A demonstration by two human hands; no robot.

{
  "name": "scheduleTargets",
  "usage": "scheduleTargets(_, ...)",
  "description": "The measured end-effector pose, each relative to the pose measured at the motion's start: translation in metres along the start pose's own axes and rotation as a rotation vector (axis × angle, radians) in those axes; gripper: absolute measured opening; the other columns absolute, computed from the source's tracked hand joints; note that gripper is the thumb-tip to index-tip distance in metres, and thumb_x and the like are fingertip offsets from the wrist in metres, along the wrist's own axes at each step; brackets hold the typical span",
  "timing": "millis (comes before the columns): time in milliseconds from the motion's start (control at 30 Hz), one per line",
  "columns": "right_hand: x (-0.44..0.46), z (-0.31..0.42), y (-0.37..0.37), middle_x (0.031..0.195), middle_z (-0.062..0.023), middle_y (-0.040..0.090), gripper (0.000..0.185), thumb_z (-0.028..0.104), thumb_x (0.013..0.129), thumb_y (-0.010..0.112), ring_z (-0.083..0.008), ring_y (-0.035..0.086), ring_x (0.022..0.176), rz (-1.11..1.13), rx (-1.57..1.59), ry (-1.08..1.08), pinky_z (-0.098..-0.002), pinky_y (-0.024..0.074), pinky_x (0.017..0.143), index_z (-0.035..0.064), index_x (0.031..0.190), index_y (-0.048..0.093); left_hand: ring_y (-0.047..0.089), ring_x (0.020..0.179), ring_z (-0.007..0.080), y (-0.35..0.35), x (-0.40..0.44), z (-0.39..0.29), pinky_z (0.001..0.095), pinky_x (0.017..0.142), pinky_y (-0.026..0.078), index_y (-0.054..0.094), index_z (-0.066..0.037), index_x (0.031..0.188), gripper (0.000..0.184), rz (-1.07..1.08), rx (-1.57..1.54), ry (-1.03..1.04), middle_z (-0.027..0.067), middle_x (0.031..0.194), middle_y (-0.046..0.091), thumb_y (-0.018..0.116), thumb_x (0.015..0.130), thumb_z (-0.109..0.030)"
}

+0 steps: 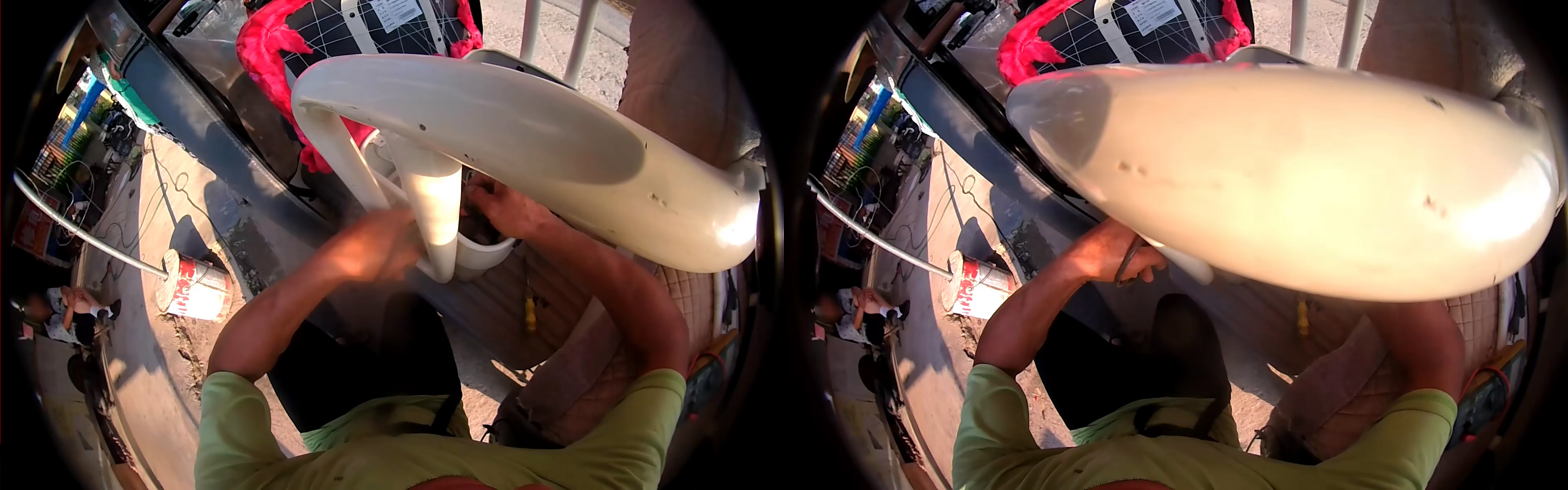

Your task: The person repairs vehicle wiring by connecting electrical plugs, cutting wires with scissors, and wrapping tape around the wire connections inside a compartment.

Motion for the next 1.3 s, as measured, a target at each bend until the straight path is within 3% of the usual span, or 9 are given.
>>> scheduleTargets(200,-0.006,0.017,-0.01,0.088,-0.0103,0.072,0.017,0.02,0.094,0.064,-0.0232,0.067,0.083,-0.072,0.032,-0.212,-0.0384,0.053,0.078,0.0076,0.1,0.074,0.051,0.051,0.015,0.001,0.012,0.025,0.0321,0.048,0.043,0.064,-0.006,0.098,0.062,0.109,-0.157,-0.186,0.0031,0.064,0.056,0.026,0.109,-0.055)
scheduleTargets(400,-0.006,0.023,-0.019,0.085,-0.0091,0.072,0.017,0.019,0.093,0.064,-0.0212,0.066,0.08,-0.05,0.008,-0.297,-0.0372,0.0529,0.076,0.0073,0.1,0.074,0.054,0.055,0.0145,0.001,0.019,0.022,0.0335,0.047,0.042,0.065,-0.006,0.095,0.05,0.129,-0.304,-0.012,0.003,0.068,0.057,0.034,0.11,-0.042)
scheduleTargets(467,-0.005,0.021,-0.019,0.085,-0.009,0.072,0.017,0.019,0.093,0.064,-0.021,0.066,0.08,-0.05,-0.006,-0.295,-0.037,0.0529,0.075,0.0072,0.1,0.074,0.057,0.061,0.0224,0.003,0.027,0.057,0.0355,0.05,0.046,0.061,-0.002,0.11,0.053,0.205,-0.647,-0.096,0.0107,0.079,0.06,0.029,0.109,-0.044)
scheduleTargets(500,-0.005,0.02,-0.02,0.085,-0.0089,0.072,0.017,0.019,0.093,0.064,-0.0208,0.066,0.079,-0.048,-0.008,-0.293,-0.0369,0.053,0.075,0.0071,0.1,0.074,0.059,0.065,0.0303,0.005,0.034,0.111,0.037,0.053,0.049,0.056,0.001,0.124,0.065,0.266,-0.905,-0.226,0.0182,0.089,0.063,0.022,0.107,-0.052)
scheduleTargets(567,-0.006,0.019,-0.02,0.085,-0.0087,0.072,0.017,0.019,0.093,0.064,-0.0206,0.066,0.079,-0.046,-0.012,-0.289,-0.0366,0.053,0.075,0.0071,0.1,0.074,0.063,0.069,0.0348,0.005,0.035,0.13,0.0372,0.056,0.053,0.054,0.003,0.131,0.069,0.343,-1.091,-0.284,0.0226,0.096,0.066,0.021,0.105,-0.052)
scheduleTargets(700,-0.005,0.017,-0.019,0.084,-0.0084,0.072,0.017,0.019,0.093,0.064,-0.0201,0.066,0.079,-0.042,-0.02,-0.28,-0.0362,0.0531,0.075,0.0069,0.1,0.074,0.067,0.068,0.0216,-0.015,0.017,0.029,0.0321,0.053,0.054,0.065,-0.001,0.104,0.03,0.402,-0.799,0.014,0.0102,0.082,0.066,0.043,0.103,-0.021)
scheduleTargets(767,-0.005,0.017,-0.019,0.084,-0.0082,0.072,0.017,0.019,0.093,0.064,-0.0198,0.066,0.078,-0.04,-0.022,-0.275,-0.036,0.0531,0.074,0.0068,0.1,0.074,0.067,0.066,0.0182,-0.013,0.021,0.018,0.0311,0.052,0.054,0.067,-0.003,0.097,0.021,0.394,-0.456,0.079,0.007,0.078,0.066,0.05,0.101,-0.014)
scheduleTargets(867,-0.005,0.016,-0.019,0.084,-0.008,0.072,0.017,0.019,0.093,0.064,-0.0195,0.066,0.078,-0.037,-0.022,-0.267,-0.0357,0.0532,0.074,0.0067,0.1,0.074,0.067,0.062,0.018,-0.012,0.025,0.015,0.032,0.051,0.053,0.068,-0.003,0.098,0.019,0.34,0.035,0.032,0.0068,0.076,0.066,0.056,0.096,-0.017)
scheduleTargets(1300,-0.001,0.013,-0.018,0.082,-0.007,0.072,0.018,0.02,0.093,0.065,-0.0179,0.067,0.076,-0.019,-0.007,-0.212,-0.0343,0.0534,0.073,0.0062,0.1,0.074,0.063,0.056,0.017,-0.004,0.018,0.015,0.0319,0.047,0.049,0.064,-0.003,0.102,0.02,0.219,-0.348,-0.029,0.0062,0.073,0.063,0.056,0.096,-0.02)
Point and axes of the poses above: each hand's wrist, its own x-axis towards the middle knuckle, its own y-axis out of the palm, z = x × y, the point moved 2 cm from there along x, towards the middle knuckle
